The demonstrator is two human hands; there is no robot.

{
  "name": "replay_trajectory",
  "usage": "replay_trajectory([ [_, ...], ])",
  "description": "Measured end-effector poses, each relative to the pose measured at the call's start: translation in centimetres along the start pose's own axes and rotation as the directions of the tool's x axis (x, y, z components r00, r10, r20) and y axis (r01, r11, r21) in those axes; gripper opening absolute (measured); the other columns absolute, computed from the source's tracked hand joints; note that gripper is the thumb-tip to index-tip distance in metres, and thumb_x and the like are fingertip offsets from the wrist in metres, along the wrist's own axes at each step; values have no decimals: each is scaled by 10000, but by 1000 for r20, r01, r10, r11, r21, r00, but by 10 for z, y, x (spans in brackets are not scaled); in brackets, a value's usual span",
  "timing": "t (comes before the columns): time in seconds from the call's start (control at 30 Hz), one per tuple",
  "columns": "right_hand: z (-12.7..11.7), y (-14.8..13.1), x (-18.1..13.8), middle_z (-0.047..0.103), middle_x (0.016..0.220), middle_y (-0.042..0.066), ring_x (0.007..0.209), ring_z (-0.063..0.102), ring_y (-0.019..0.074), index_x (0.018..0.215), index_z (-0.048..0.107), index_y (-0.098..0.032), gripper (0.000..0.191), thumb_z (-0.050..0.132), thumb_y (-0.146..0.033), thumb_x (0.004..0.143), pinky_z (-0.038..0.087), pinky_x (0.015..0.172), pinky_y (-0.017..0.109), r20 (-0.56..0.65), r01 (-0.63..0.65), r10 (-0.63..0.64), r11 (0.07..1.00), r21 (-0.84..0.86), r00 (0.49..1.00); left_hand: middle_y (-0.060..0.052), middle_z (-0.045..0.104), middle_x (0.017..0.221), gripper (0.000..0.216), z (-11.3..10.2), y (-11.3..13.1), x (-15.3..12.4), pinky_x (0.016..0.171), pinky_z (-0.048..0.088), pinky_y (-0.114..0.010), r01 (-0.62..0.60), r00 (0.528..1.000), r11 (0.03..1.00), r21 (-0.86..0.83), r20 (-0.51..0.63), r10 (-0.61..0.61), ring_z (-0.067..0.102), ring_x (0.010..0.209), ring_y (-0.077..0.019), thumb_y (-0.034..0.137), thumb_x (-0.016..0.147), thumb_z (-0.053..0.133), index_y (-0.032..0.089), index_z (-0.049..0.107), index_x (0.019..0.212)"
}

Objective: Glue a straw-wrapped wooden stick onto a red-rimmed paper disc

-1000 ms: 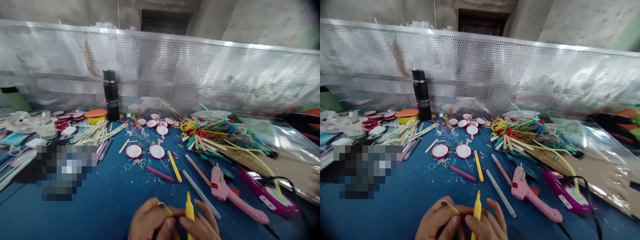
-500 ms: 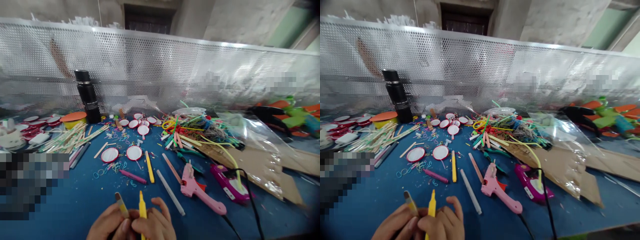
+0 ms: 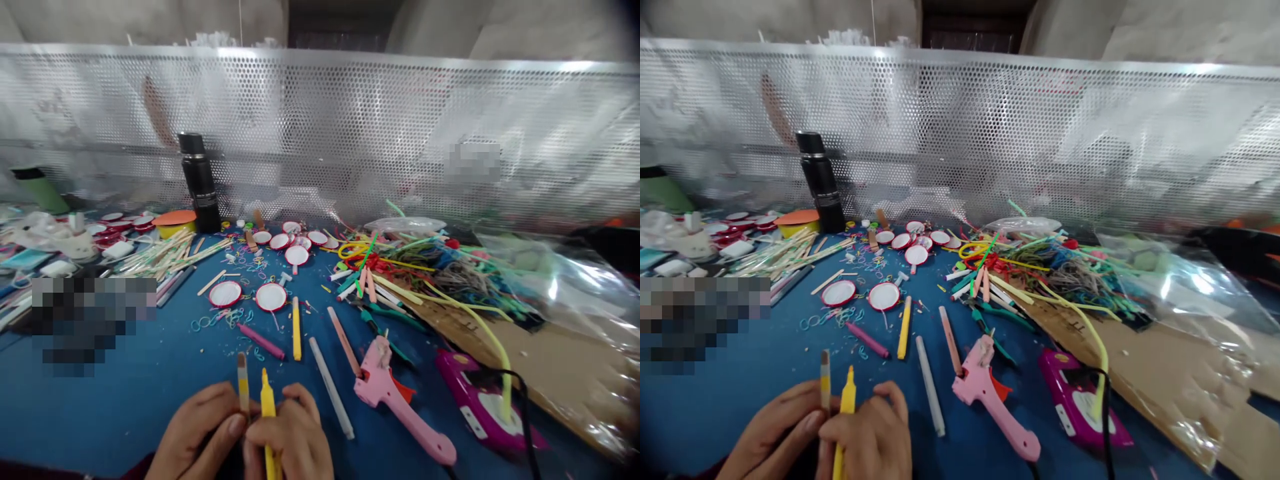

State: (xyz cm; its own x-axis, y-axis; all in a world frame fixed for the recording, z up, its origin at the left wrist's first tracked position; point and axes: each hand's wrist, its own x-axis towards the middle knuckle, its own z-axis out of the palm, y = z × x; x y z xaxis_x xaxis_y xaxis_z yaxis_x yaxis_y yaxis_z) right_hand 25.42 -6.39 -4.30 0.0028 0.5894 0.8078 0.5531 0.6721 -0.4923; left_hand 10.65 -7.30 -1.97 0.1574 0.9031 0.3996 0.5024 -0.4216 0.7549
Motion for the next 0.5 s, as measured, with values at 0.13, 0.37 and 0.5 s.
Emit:
replay_trajectory([
  [0.13, -3, -5, 2, 614, 673, -36, 626, 611, 148, 841, 545, -243, 159, 558, -85, 841, 479, 911, 401, -79, -44, 42, 999, -27, 996, -21, 771, 908, 249, 1, 3, -7, 745, 569, -208, -1, 994, 998, 62, -109, 7, 700, 820, -169, 334, 960, 531, 285, 774, 973],
  [0.37, -13, -4, 5, 666, 784, -4, 796, 684, 192, 979, 552, -233, 148, 576, -146, 861, 472, 924, 364, 6, -32, 33, 986, -162, 999, -24, 672, 788, 247, 4, 0, -7, 662, 521, -231, 78, 995, 996, -51, -62, -81, 638, 726, -154, 360, 981, 483, 213, 642, 860],
  [0.5, -12, -7, 8, 668, 781, -20, 794, 686, 182, 953, 539, -248, 172, 555, -108, 855, 477, 934, 356, 46, -21, 29, 983, -184, 999, -18, 640, 730, 291, 1, -14, -4, 629, 499, -230, 24, 991, 996, -82, 134, -13, 614, 663, -146, 425, 968, 494, 206, 604, 811],
])
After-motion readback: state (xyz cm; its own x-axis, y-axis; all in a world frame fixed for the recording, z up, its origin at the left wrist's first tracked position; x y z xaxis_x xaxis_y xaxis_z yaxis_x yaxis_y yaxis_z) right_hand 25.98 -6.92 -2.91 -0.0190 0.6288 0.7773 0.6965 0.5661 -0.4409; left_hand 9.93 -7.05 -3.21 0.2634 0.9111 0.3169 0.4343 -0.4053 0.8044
